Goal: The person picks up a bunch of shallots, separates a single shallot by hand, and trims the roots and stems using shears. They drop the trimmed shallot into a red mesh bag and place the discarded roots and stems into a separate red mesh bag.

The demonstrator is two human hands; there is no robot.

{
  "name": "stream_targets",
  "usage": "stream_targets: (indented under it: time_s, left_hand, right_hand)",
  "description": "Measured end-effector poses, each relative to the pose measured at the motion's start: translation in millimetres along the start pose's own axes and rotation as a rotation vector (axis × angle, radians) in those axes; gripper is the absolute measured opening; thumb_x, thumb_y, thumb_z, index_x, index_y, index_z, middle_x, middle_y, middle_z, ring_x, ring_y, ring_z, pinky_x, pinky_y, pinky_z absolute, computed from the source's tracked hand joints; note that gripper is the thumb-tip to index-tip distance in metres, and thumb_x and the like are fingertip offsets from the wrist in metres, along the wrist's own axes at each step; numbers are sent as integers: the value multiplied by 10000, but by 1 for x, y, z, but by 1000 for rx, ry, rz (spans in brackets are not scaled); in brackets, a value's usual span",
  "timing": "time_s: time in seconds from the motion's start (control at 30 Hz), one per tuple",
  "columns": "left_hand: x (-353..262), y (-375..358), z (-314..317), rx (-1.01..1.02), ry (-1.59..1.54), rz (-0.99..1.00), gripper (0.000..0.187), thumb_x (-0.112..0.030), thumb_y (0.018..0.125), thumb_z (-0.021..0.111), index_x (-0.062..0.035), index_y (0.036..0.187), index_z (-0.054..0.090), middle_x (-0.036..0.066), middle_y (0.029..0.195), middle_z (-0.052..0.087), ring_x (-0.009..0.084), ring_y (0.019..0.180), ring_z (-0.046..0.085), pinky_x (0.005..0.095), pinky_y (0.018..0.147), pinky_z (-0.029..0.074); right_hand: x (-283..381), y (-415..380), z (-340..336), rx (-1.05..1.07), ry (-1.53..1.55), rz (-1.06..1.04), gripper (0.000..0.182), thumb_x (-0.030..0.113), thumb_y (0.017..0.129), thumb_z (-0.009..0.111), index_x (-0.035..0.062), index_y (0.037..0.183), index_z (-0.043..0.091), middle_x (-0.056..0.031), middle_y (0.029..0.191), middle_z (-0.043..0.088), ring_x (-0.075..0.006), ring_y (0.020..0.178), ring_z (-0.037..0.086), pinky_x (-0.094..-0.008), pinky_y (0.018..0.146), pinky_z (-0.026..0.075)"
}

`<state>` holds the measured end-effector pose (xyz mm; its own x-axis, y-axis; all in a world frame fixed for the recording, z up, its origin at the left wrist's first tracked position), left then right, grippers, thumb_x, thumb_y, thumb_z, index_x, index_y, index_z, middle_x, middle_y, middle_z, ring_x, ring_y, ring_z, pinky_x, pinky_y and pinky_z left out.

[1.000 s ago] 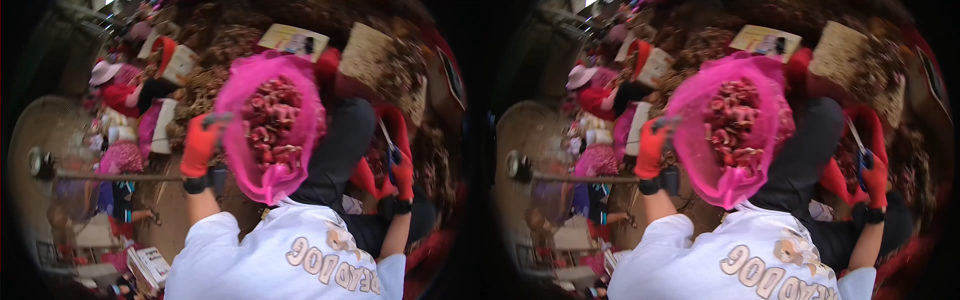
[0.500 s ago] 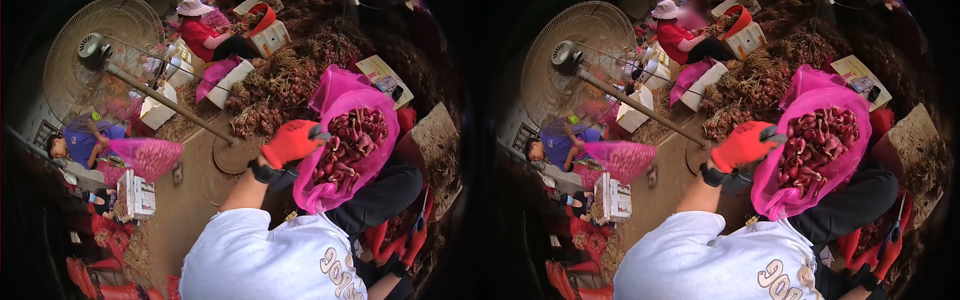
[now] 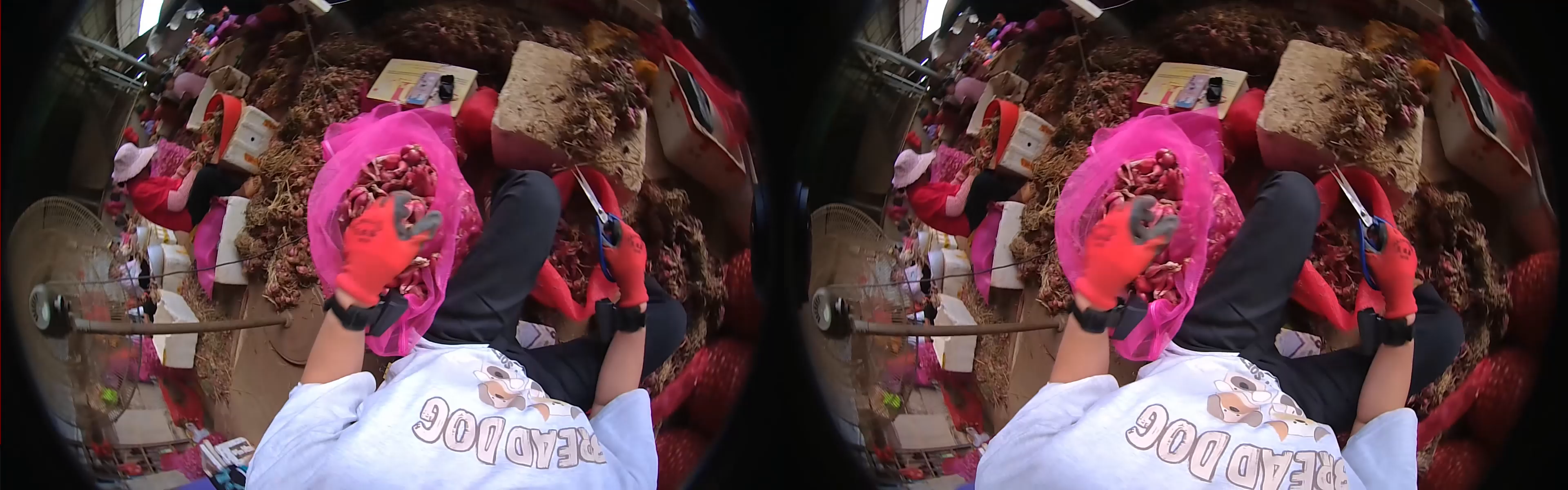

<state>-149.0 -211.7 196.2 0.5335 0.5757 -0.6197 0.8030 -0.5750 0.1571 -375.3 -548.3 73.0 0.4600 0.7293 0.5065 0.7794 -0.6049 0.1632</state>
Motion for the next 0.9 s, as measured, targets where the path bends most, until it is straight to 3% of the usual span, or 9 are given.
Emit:
stream_targets:
  time_s: [0.17,0.27,0.33,0.37,0.43,0.5,0.67,0.77,0.9]
  left_hand:
    - [33,20,81,55,746,156,453,-348,696,745,-62,1007,582,108,880,607,258,765,604,365,656,476]
    - [35,31,99,303,152,47,307,-327,766,684,-57,858,568,122,819,593,297,740,573,401,650,447]
    - [11,26,107,448,-13,310,261,-283,792,666,-43,787,566,141,764,575,324,700,546,411,626,420]
    - [12,21,121,454,-240,48,212,-232,794,668,-45,789,568,133,725,554,307,684,533,393,610,415]
    - [36,16,146,541,-210,24,187,-152,845,638,-58,964,529,10,803,513,84,645,499,237,562,428]
    - [0,19,132,511,-671,-385,190,-158,854,631,-88,990,519,-21,737,532,47,646,509,212,543,419]
    - [-88,78,106,508,-325,79,151,-136,854,582,-4,922,607,29,730,551,97,621,498,253,579,428]
    - [-114,113,141,634,-540,238,189,-173,909,549,-31,1029,582,-33,729,516,29,613,456,180,538,361]
    - [-130,182,238,684,-512,323,182,-145,851,573,-18,973,618,60,774,624,124,699,587,273,653,468]
  right_hand:
    - [3,-4,-10,-42,11,17,347,209,677,662,66,987,601,-140,929,635,-326,859,612,-385,745,484]
    - [2,-3,-16,-9,-44,75,359,238,664,666,71,974,593,-144,910,633,-323,858,614,-388,738,487]
    - [3,-3,-21,0,-59,101,356,247,672,663,71,973,590,-144,921,634,-323,863,615,-388,743,488]
    - [0,-4,-25,-6,-71,130,355,251,676,661,70,972,588,-144,926,634,-323,866,615,-388,745,489]
    - [-9,-5,-29,-44,-48,155,360,285,680,660,70,960,588,-140,923,634,-322,863,617,-394,735,490]
    - [-19,-8,-35,-56,-66,235,425,418,718,658,75,960,588,-143,911,629,-316,844,616,-403,721,482]
    - [-23,-11,-61,-154,26,286,535,576,745,613,84,955,596,-135,923,620,-309,834,614,-410,728,473]
    - [-28,-16,-69,-141,-61,337,535,579,743,607,90,961,600,-132,933,617,-309,842,613,-406,736,475]
    - [-37,-9,-101,-75,-260,329,531,568,734,612,91,967,602,-132,925,617,-301,855,613,-395,747,477]
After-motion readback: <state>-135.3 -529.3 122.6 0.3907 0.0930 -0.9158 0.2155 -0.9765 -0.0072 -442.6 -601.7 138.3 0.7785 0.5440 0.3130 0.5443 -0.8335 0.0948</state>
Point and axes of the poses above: each hand's wrist, its own y-axis towards the middle knuckle, its own z-axis out of the palm, x = y × z, the point moved 5 cm from there along y, towards the middle knuckle
